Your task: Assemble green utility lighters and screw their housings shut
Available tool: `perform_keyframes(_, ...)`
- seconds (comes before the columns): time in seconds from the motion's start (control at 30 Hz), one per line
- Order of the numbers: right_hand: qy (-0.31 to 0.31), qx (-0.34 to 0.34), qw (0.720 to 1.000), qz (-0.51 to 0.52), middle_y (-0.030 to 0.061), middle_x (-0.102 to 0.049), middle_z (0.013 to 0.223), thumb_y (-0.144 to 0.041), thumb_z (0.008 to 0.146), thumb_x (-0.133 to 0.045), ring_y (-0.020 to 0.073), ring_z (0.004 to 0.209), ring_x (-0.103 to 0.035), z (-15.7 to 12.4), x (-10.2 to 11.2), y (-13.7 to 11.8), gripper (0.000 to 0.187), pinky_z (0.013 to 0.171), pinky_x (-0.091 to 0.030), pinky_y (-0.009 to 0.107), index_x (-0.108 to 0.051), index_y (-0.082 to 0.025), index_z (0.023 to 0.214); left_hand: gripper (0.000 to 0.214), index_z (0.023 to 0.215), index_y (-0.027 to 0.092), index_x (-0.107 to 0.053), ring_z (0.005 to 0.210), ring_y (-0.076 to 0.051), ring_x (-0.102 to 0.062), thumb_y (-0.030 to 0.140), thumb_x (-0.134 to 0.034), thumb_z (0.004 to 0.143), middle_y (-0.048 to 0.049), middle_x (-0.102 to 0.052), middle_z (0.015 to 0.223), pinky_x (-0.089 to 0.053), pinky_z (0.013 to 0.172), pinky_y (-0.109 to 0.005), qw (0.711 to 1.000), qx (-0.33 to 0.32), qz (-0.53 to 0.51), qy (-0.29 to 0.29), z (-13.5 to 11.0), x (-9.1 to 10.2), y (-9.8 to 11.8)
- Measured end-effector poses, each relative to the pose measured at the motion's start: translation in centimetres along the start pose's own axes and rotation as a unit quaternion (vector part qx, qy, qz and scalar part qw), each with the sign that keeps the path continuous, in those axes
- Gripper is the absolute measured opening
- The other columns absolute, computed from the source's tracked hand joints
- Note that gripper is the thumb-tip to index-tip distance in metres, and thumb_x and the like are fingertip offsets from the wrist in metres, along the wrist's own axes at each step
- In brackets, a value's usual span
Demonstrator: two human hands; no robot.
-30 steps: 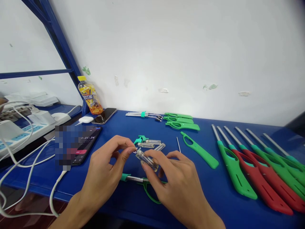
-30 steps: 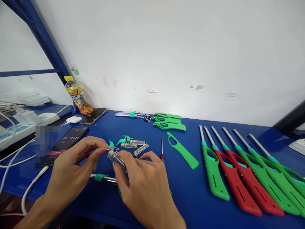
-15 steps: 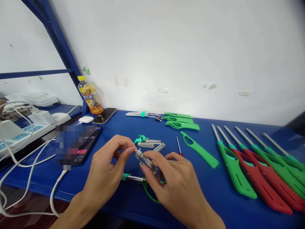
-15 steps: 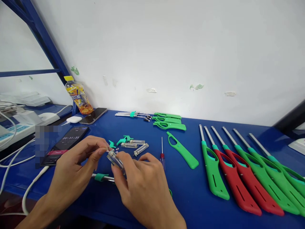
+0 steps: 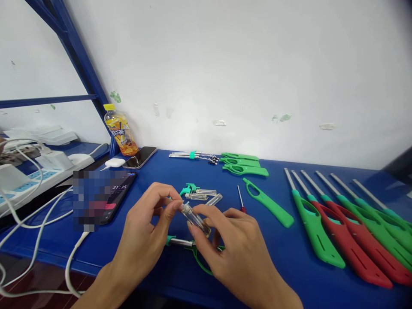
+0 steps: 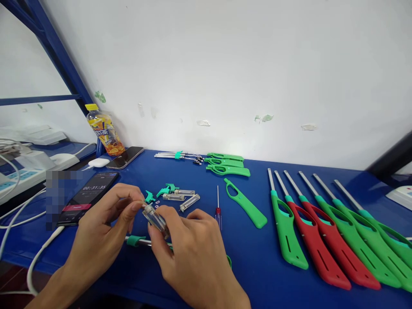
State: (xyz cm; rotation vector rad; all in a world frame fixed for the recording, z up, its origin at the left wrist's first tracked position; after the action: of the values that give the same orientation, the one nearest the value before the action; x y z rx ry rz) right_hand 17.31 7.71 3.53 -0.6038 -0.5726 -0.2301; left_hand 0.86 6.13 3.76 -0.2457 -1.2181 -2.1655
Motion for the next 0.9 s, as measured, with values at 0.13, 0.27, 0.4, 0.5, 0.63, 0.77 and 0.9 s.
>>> perform_keyframes(0.13, -0.012, -0.017, 1.000, 0.016, -0.0120, -0.074, 0.068, -0.023, 0.102, -0.065, 0.0114, 0.050, -0.065, 0.0, -0.3, 0.2, 0.014, 0.069, -0.041, 0.029, -0.066, -0.024, 0.117, 0.011, 0.100, 0.027, -0.061, 0.073, -0.010, -0.062, 0.021, -0.057, 0.108, 0.0049, -0.060, 0.092, -0.050, 0.066, -0.021, 1.000, -0.010, 0.018, 0.004, -0.1, -0.2, 0.0)
perform_keyframes(0.27, -0.033, -0.052, 0.998, 0.034, -0.0132, -0.072, 0.066, -0.025, 0.103, -0.064, 0.0116, 0.050, -0.067, -0.1, -0.8, 0.7, 0.014, 0.070, -0.041, 0.030, -0.065, -0.027, 0.117, 0.008, 0.101, 0.027, -0.060, 0.071, -0.009, -0.062, 0.023, -0.058, 0.108, 0.0057, -0.063, 0.091, -0.050, 0.067, -0.019, 0.999, -0.021, 0.044, 0.020, -0.4, -0.3, -0.4)
perform_keyframes(0.4, -0.053, -0.092, 0.992, 0.063, -0.0148, -0.072, 0.068, -0.026, 0.101, -0.064, 0.0120, 0.052, -0.068, -0.1, -1.2, 1.1, 0.015, 0.072, -0.041, 0.030, -0.062, -0.030, 0.116, 0.009, 0.102, 0.027, -0.059, 0.061, -0.007, -0.058, 0.022, -0.057, 0.109, 0.0073, -0.063, 0.088, -0.049, 0.060, -0.017, 0.999, -0.020, 0.024, 0.025, -0.7, -0.5, -0.6)
perform_keyframes(0.5, -0.071, -0.113, 0.988, 0.079, -0.0152, -0.071, 0.067, -0.026, 0.101, -0.064, 0.0135, 0.054, -0.069, -0.1, -1.4, 1.2, 0.013, 0.071, -0.040, 0.031, -0.061, -0.031, 0.112, 0.011, 0.101, 0.027, -0.058, 0.054, -0.005, -0.052, 0.019, -0.056, 0.108, 0.0079, -0.062, 0.089, -0.047, 0.054, -0.016, 0.999, -0.031, 0.010, 0.032, -0.8, -0.5, -0.2)
perform_keyframes(0.63, -0.101, -0.140, 0.981, 0.091, -0.0142, -0.070, 0.065, -0.029, 0.100, -0.062, 0.0164, 0.055, -0.067, -0.2, -1.7, 1.2, 0.011, 0.066, -0.039, 0.030, -0.061, -0.031, 0.111, 0.012, 0.100, 0.026, -0.059, 0.052, -0.004, -0.048, 0.017, -0.057, 0.108, 0.0074, -0.059, 0.090, -0.045, 0.051, -0.015, 0.998, -0.046, -0.005, 0.047, -0.9, -0.4, 0.5)
perform_keyframes(0.77, -0.133, -0.159, 0.973, 0.098, -0.0114, -0.073, 0.070, -0.031, 0.100, -0.060, 0.0182, 0.059, -0.067, -0.4, -2.2, 1.3, 0.012, 0.063, -0.038, 0.031, -0.059, -0.031, 0.113, 0.012, 0.099, 0.025, -0.059, 0.052, -0.004, -0.048, 0.017, -0.056, 0.108, 0.0065, -0.058, 0.089, -0.045, 0.050, -0.014, 0.997, -0.058, -0.023, 0.052, -1.0, -0.6, 0.8)
perform_keyframes(0.9, -0.178, -0.177, 0.963, 0.098, -0.0087, -0.077, 0.080, -0.035, 0.099, -0.062, 0.0198, 0.064, -0.069, -0.8, -3.0, 1.7, 0.018, 0.068, -0.041, 0.032, -0.058, -0.032, 0.116, 0.013, 0.100, 0.024, -0.058, 0.053, -0.004, -0.047, 0.017, -0.054, 0.109, 0.0057, -0.057, 0.090, -0.044, 0.049, -0.013, 0.996, -0.065, -0.032, 0.055, -1.3, -0.9, 1.0)
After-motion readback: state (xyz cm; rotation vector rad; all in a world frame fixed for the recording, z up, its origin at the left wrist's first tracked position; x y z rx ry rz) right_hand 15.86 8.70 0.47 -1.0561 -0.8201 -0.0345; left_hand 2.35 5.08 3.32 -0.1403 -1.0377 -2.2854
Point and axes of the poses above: each hand's wrist, its own z-axis towards the middle knuckle, its own x-axis out of the back of the hand, y = z × x, the point moved 8 cm from there along z, towards the middle knuckle
